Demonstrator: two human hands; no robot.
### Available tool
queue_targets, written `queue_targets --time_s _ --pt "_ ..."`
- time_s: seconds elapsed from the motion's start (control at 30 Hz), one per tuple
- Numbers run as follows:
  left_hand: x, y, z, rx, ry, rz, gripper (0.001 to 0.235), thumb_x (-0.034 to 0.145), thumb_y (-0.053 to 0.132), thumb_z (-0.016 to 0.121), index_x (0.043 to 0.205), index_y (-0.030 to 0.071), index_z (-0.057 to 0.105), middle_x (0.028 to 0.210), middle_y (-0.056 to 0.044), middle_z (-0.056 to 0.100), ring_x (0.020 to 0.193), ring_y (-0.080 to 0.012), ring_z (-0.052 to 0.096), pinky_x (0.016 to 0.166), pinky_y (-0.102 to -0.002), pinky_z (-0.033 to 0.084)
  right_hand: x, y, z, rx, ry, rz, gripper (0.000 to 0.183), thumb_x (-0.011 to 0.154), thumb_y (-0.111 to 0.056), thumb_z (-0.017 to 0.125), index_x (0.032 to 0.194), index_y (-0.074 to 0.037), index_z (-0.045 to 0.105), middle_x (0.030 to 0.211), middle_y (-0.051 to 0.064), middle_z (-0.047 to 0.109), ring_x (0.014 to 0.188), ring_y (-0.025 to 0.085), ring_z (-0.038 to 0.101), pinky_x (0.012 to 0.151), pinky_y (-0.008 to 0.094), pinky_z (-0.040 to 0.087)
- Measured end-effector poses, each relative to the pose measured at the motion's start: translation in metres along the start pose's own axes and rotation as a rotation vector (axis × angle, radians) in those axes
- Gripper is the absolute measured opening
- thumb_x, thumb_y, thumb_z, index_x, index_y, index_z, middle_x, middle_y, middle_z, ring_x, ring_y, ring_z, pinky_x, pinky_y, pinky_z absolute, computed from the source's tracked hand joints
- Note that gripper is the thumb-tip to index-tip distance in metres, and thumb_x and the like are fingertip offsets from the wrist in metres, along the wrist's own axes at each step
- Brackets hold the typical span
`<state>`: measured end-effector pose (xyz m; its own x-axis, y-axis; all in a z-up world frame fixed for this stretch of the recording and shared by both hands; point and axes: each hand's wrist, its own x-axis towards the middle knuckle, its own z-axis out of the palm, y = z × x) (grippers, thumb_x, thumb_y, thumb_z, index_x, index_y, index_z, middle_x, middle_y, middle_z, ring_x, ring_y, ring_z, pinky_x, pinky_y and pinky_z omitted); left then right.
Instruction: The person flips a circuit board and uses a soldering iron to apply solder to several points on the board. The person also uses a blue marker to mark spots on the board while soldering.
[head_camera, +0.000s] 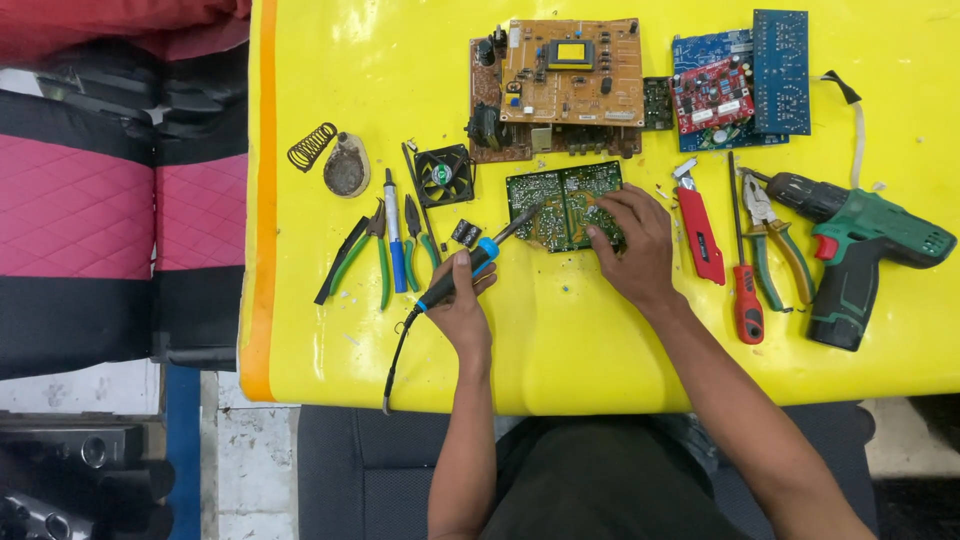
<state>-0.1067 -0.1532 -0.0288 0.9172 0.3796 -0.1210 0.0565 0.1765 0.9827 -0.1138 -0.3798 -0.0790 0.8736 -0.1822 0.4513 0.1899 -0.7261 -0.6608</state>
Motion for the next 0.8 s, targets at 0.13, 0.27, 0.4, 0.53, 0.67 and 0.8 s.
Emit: queue_targets --time_s 0.13,0.27,0.4,0.53,0.67,0.8 --pt "-0.014 0.0 0.006 -0.013 -0.03 -0.004 0.032 0.1 0.032 0.073 0.112 0.002 0.076 0.099 -0.023 0.077 0.091 -0.0334 0.079 0.076 -0.041 0.07 -0.001 0.0 0.001 0.002 -0.002 0.0 0.03 0.1 -0.013 0.074 0.129 -0.007 0.07 0.127 0.012 0.06 0.138 0.041 0.052 0.114 0.059 0.039" --pt "-0.007 -0.019 0.0 0.024 -0.034 0.061 0.028 0.1 0.029 0.074 0.112 0.004 0.077 0.102 -0.021 0.077 0.097 -0.0324 0.078 0.081 -0.041 0.069 -0.002 0.002 0.0 -0.011 -0.009 0.006 0.029 0.101 -0.015 0.074 0.129 -0.008 0.07 0.127 0.011 0.06 0.138 0.04 0.052 0.114 0.059 0.039" --pt "0.0 -0.034 -0.013 0.028 -0.028 0.157 0.023 0.099 0.023 0.075 0.109 0.003 0.078 0.102 -0.02 0.077 0.097 -0.0308 0.077 0.08 -0.04 0.069 -0.002 0.006 0.003 -0.015 -0.007 0.005 0.029 0.1 -0.015 0.074 0.128 -0.008 0.071 0.126 0.01 0.06 0.138 0.039 0.052 0.114 0.058 0.039" --pt "0.0 -0.047 -0.017 0.064 -0.025 0.231 0.023 0.099 0.025 0.075 0.109 0.004 0.079 0.102 -0.019 0.076 0.096 -0.029 0.077 0.079 -0.039 0.069 -0.003 0.006 0.004 -0.011 -0.003 0.011 0.027 0.1 -0.014 0.074 0.126 -0.007 0.071 0.126 0.011 0.061 0.138 0.039 0.053 0.114 0.058 0.04" --pt "-0.002 -0.058 -0.006 0.019 0.013 0.281 0.025 0.104 0.025 0.067 0.114 0.003 0.074 0.106 -0.018 0.074 0.099 -0.0277 0.076 0.081 -0.039 0.069 -0.001 0.005 0.004 -0.009 -0.002 0.019 0.027 0.1 -0.014 0.073 0.126 -0.008 0.072 0.126 0.01 0.061 0.138 0.039 0.052 0.114 0.057 0.04" --pt "-0.008 -0.056 0.003 -0.095 0.091 0.26 0.026 0.107 0.024 0.061 0.109 -0.001 0.069 0.105 -0.017 0.07 0.093 -0.0264 0.075 0.075 -0.04 0.07 -0.001 0.004 0.004 -0.012 -0.001 0.019 0.027 0.101 -0.015 0.073 0.127 -0.007 0.071 0.126 0.011 0.061 0.138 0.039 0.052 0.114 0.057 0.04"
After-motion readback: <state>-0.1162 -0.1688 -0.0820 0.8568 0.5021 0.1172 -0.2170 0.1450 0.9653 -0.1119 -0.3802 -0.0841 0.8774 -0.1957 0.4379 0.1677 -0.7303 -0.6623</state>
